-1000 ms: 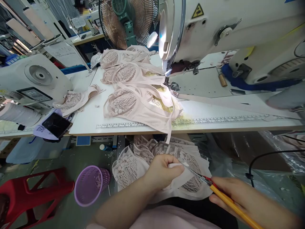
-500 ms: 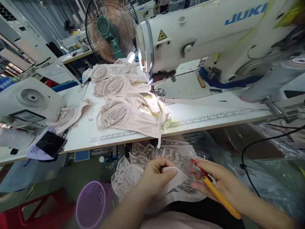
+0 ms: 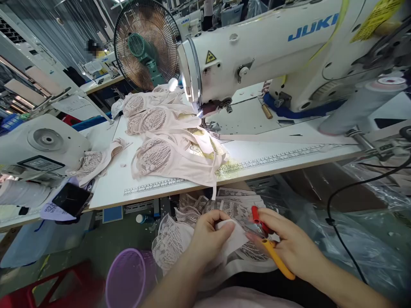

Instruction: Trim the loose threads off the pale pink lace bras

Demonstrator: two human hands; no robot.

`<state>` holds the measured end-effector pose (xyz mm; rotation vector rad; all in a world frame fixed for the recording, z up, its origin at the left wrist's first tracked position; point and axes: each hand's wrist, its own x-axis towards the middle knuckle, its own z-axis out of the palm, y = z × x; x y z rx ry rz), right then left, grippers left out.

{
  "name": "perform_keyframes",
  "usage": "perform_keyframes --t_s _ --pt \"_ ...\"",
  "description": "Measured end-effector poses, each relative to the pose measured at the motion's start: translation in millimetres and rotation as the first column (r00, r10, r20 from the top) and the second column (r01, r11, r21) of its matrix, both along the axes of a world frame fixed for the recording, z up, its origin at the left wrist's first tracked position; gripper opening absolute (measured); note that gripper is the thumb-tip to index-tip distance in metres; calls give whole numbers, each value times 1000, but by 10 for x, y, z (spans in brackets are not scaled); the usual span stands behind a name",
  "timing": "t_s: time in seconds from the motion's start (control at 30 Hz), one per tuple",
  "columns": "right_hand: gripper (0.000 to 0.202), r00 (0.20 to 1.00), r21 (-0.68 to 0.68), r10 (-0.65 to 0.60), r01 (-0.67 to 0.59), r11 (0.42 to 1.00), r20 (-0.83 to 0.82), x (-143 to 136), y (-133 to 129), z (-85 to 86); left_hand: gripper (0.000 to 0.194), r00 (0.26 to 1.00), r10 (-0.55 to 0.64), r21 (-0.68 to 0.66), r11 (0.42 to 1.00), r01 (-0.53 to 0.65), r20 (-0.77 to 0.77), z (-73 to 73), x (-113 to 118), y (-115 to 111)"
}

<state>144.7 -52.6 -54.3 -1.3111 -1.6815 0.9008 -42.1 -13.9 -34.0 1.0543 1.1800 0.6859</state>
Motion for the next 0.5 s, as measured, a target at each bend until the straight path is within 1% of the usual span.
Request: perform_keyframes --t_s 0.1,0.2,0.3,0.33,0.37,0.4,0.43,0.47,0.5 --pt "21 999 -29 20 -21 999 -48 -22 3 26 16 1000 -16 13 1000 16 -9 10 -1 -1" --pt "25 998 -53 39 -41 998 -46 -80 33 84 14 1000 -20 46 999 21 -20 9 5 -9" --pt "30 998 -47 62 -63 997 -30 -125 63 114 10 997 -62 70 995 66 -47 -18 0 -20" --pt "32 997 -41 70 -71 997 -24 -127 70 114 9 994 -80 98 991 87 -73 -36 -9 -27" --pt "34 997 -32 75 -75 997 -19 -120 75 108 9 990 -86 157 982 103 -113 -58 -24 -37" --pt "34 997 -22 74 -74 997 -13 -103 81 98 12 983 -75 252 961 116 -169 -85 -42 -50" --pt "34 998 -11 65 -65 998 -4 -76 87 83 20 970 -46 376 917 137 -241 -116 -65 -69" --pt "32 999 -6 42 -42 999 0 -39 95 65 32 948 -4 511 842 175 -318 -150 -88 -94" --pt "29 1000 -6 8 -8 1000 -1 4 103 48 48 919 39 629 740 238 -393 -187 -112 -126"
